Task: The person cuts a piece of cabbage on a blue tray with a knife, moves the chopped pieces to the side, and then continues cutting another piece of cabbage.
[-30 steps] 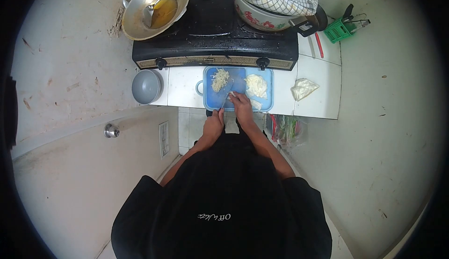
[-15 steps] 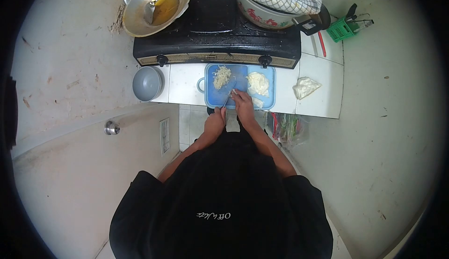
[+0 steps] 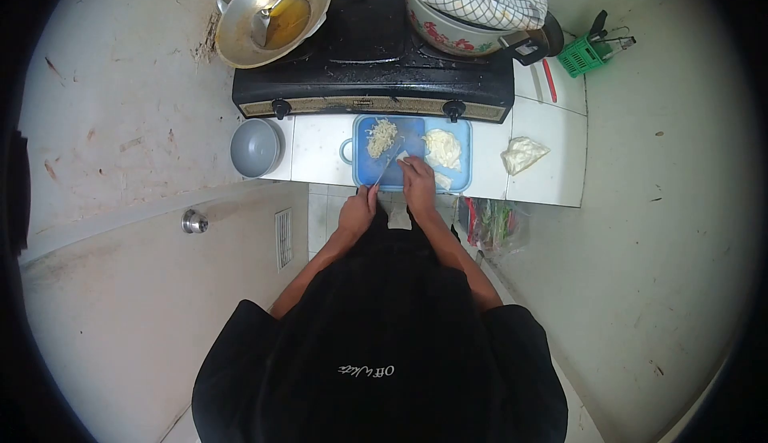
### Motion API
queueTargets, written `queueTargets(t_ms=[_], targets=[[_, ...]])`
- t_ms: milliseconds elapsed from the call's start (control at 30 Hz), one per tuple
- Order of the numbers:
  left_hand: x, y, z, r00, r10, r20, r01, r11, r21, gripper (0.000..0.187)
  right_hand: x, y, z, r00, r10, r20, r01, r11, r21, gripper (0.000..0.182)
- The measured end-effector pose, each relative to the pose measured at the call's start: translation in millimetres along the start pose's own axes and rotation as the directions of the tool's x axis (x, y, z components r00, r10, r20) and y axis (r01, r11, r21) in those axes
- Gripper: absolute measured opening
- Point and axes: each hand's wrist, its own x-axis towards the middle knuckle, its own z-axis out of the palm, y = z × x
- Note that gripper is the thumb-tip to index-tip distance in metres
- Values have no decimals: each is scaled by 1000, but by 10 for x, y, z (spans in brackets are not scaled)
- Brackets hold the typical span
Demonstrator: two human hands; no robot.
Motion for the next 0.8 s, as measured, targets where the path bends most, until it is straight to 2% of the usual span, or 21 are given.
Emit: queueTargets(t_ms=[67, 133, 267, 333, 467, 567, 733, 800], targets=[[-20, -5, -36, 999, 27, 22, -27, 999, -27, 48, -5, -1, 8, 998, -57, -28, 57, 998, -11, 27], [-23, -7, -40, 999, 25, 42, -24, 1000, -20, 48, 59, -198, -84, 983, 90, -159, -98, 994, -43, 29], [-6, 3, -15, 999, 16, 37, -15, 1000, -22, 48, 105, -96, -71, 986, 129, -107, -130, 991, -3, 31], [-6, -7, 4, 997, 62, 54, -61, 998, -23, 48, 120, -62, -47, 992, 110, -67, -111, 994, -9, 30], [-11, -18, 20, 996, 50, 72, -46, 997, -55, 48, 112, -44, -56, 995, 77, -61, -79, 996, -30, 29], [-27, 7, 33, 997, 33, 67, -33, 999, 4, 50, 95, -25, -71, 998, 33, -48, -34, 999, -25, 27], [-52, 87, 28, 999, -14, 47, 14, 1000, 11, 50, 77, -76, -91, 1000, -6, -4, 5, 988, -154, 34], [-42, 84, 9, 998, -11, 58, 10, 1000, 11, 51, 79, -62, -85, 1000, -6, -6, 5, 990, -139, 35]])
